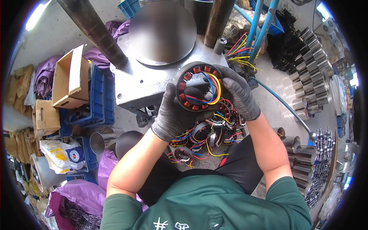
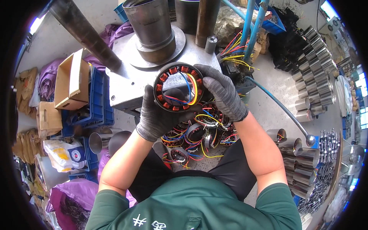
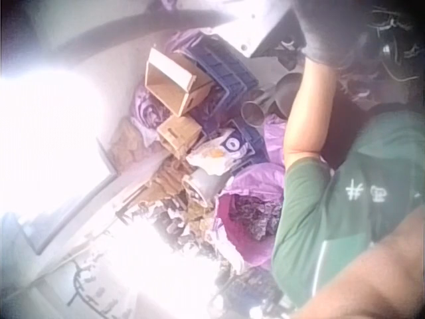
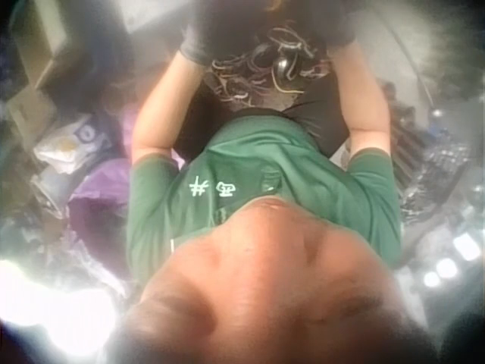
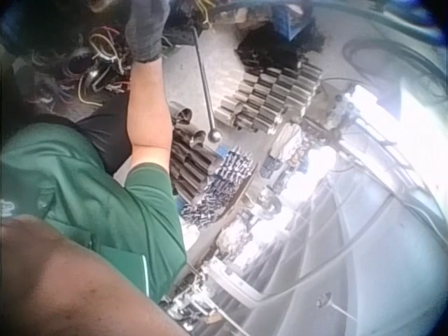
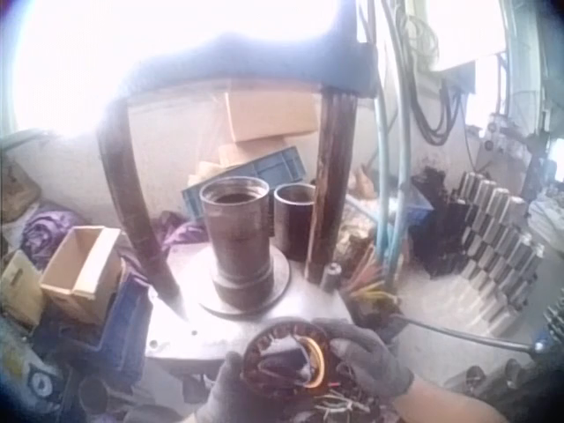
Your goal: The person assembles electrical stator cores by organizing a bundle of colored wires, inserting the wire bundle into a metal stator housing, and then using a hydraulic press to seat the component inside a larger metal cylinder before placing the finished part on the floor.
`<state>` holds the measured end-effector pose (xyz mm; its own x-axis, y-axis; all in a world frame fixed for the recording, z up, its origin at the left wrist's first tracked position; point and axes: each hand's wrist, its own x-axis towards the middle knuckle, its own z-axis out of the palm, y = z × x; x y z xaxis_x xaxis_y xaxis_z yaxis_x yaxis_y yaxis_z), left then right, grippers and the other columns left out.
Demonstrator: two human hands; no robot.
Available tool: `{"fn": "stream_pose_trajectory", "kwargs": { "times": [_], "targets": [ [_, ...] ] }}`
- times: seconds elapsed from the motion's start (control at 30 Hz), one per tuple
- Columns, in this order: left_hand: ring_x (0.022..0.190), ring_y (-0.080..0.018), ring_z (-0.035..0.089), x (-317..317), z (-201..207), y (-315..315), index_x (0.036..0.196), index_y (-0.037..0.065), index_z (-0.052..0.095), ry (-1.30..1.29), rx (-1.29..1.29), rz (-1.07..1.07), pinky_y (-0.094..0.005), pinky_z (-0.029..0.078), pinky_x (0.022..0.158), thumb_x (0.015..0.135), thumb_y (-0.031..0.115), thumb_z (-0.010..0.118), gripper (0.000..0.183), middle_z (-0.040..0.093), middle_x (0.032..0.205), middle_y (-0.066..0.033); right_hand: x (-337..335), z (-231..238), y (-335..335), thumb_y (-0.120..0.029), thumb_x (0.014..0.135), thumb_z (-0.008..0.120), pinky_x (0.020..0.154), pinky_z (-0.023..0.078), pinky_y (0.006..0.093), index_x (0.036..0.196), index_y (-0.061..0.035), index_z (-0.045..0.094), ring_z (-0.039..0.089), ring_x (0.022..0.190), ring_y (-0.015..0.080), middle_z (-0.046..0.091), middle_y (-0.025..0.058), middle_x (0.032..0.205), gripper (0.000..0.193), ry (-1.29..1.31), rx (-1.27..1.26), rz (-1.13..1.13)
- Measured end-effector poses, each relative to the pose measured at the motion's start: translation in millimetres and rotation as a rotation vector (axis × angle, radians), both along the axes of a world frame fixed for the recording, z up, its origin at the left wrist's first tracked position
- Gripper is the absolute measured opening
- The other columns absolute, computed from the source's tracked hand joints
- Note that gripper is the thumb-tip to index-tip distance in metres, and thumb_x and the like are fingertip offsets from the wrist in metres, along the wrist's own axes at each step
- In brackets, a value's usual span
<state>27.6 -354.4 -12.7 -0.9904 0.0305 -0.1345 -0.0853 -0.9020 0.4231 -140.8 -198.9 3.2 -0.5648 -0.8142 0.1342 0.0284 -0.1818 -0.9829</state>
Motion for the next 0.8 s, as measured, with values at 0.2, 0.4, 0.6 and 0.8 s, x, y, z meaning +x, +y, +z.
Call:
{"fn": "stream_pose_trajectory", "kwargs": {
  "times": [0.2, 0.4, 0.6, 0.8],
  "targets": [
    [0.112, -0.0484, 0.064, 3, -18, -8, 0.109, 0.008, 0.072, -0.096, 0.170, 0.213, -0.0470, 0.053, 0.089, 0.086, 0.086, 0.051, 0.084, 0.068, 0.119, -0.0244, -48, -31, -33, -0.004, 0.096, 0.070, 0.096, 0.054, 0.0312, 0.125, 0.0026, 0.066, 0.066, 0.104, 0.0153, 0.071, 0.0070, 0.110, 0.030, 0.521, 0.018, -0.376],
    [0.102, -0.0490, 0.066, 11, -23, -26, 0.090, 0.009, 0.073, -0.112, 0.047, 0.285, -0.0462, 0.054, 0.083, 0.089, 0.085, 0.047, 0.081, 0.072, 0.103, -0.0225, -106, -27, -73, -0.024, 0.096, 0.076, 0.090, 0.055, 0.0311, 0.130, 0.0041, 0.065, 0.068, 0.103, 0.0187, 0.072, 0.0136, 0.116, 0.045, 0.804, 0.474, -0.858],
    [0.098, -0.0491, 0.068, 14, -23, -32, 0.088, 0.008, 0.073, -0.108, 0.092, 0.251, -0.0450, 0.055, 0.083, 0.089, 0.085, 0.046, 0.082, 0.073, 0.094, -0.0187, -160, -61, -85, -0.039, 0.091, 0.075, 0.096, 0.051, 0.0440, 0.112, 0.0040, 0.072, 0.065, 0.106, 0.0391, 0.069, 0.0233, 0.110, 0.048, 0.644, 0.351, -0.775],
    [0.096, -0.0452, 0.069, 13, -23, -34, 0.110, 0.007, 0.072, -0.066, 0.183, 0.188, -0.0419, 0.056, 0.077, 0.087, 0.088, 0.043, 0.089, 0.073, 0.101, -0.0175, -152, -49, -98, -0.019, 0.101, 0.068, 0.088, 0.053, 0.0318, 0.106, -0.0002, 0.074, 0.069, 0.093, 0.0228, 0.073, 0.0115, 0.098, 0.021, 0.548, -0.069, -0.767]
  ]
}}
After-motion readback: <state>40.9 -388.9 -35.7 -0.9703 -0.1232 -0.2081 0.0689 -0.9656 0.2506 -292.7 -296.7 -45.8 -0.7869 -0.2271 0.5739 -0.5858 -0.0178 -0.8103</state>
